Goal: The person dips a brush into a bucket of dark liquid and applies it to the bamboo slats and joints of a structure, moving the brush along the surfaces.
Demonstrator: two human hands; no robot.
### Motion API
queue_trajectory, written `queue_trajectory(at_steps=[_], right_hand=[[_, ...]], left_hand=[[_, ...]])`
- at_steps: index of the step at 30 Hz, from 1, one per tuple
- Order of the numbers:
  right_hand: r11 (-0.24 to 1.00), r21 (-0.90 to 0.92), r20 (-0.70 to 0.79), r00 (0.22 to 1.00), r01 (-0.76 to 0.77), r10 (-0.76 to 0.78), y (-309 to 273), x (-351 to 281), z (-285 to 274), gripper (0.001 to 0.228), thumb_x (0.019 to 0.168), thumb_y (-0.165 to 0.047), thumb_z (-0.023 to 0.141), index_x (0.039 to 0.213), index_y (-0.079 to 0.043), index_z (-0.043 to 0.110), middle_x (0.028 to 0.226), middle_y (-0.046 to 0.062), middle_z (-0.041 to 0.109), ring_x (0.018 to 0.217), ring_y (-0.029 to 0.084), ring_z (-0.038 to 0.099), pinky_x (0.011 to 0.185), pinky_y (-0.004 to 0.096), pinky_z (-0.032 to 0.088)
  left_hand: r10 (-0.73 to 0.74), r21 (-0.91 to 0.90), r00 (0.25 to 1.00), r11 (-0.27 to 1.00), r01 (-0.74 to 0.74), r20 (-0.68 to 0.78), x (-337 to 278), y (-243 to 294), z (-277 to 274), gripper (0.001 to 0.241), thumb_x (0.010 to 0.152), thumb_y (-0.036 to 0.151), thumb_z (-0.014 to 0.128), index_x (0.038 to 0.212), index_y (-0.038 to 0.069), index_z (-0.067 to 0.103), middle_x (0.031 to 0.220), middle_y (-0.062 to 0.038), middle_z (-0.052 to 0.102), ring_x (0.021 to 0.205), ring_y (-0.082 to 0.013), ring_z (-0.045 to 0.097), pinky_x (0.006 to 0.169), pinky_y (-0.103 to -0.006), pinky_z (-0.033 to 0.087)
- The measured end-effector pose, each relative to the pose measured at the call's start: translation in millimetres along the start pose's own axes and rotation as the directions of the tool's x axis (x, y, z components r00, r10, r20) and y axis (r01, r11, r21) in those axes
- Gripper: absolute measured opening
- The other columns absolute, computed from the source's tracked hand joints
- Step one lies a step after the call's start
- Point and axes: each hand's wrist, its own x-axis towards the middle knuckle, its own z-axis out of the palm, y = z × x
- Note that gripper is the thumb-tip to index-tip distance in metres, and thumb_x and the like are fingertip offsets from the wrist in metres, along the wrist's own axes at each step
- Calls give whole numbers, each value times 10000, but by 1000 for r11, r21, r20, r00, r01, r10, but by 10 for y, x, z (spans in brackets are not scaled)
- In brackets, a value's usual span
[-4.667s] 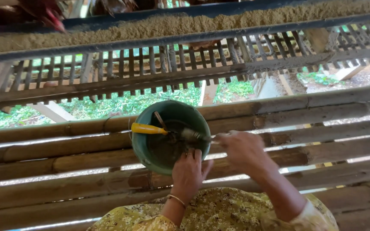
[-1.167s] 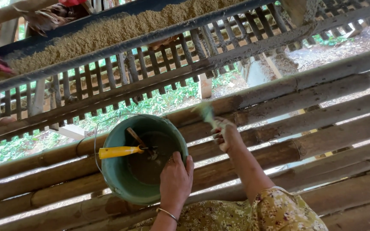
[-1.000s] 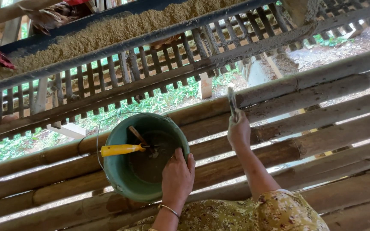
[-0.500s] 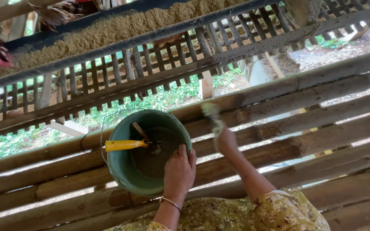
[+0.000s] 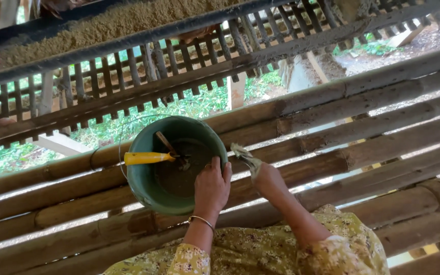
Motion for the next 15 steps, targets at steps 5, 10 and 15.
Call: queue_trajectory(at_steps=[5, 10, 15], right_hand=[[985, -11, -50, 983, -175, 174, -23, -35, -345, 256, 774, -206, 541, 919, -28, 655, 888, 175, 686, 920, 376, 668, 742, 486, 548], [992, 21, -67, 990, -126, 127, -106, -4, 82, 296, 779, -217, 544, 984, -25, 637, 923, 192, 680, 937, 388, 657, 776, 495, 535], [997, 64, -64, 997, -45, 50, 319, 246, 55, 370, 785, -234, 547, 1080, -18, 610, 975, 217, 671, 963, 406, 641, 826, 509, 515]], left_hand=[[24, 17, 1000, 1000, -24, -3, 42, 18, -3, 438, 944, 426, 356, 1066, 48, 542, 741, -189, 643, 662, -378, 673, 557, -452, 544], [44, 37, 999, 998, -43, -14, 38, -27, 37, 422, 923, 432, 370, 1028, 56, 531, 706, -174, 630, 610, -382, 663, 525, -459, 540], [140, 112, 990, 984, -139, -1, 3, -156, 41, 425, 924, 448, 364, 1024, 68, 528, 680, -153, 621, 581, -373, 661, 502, -457, 538]])
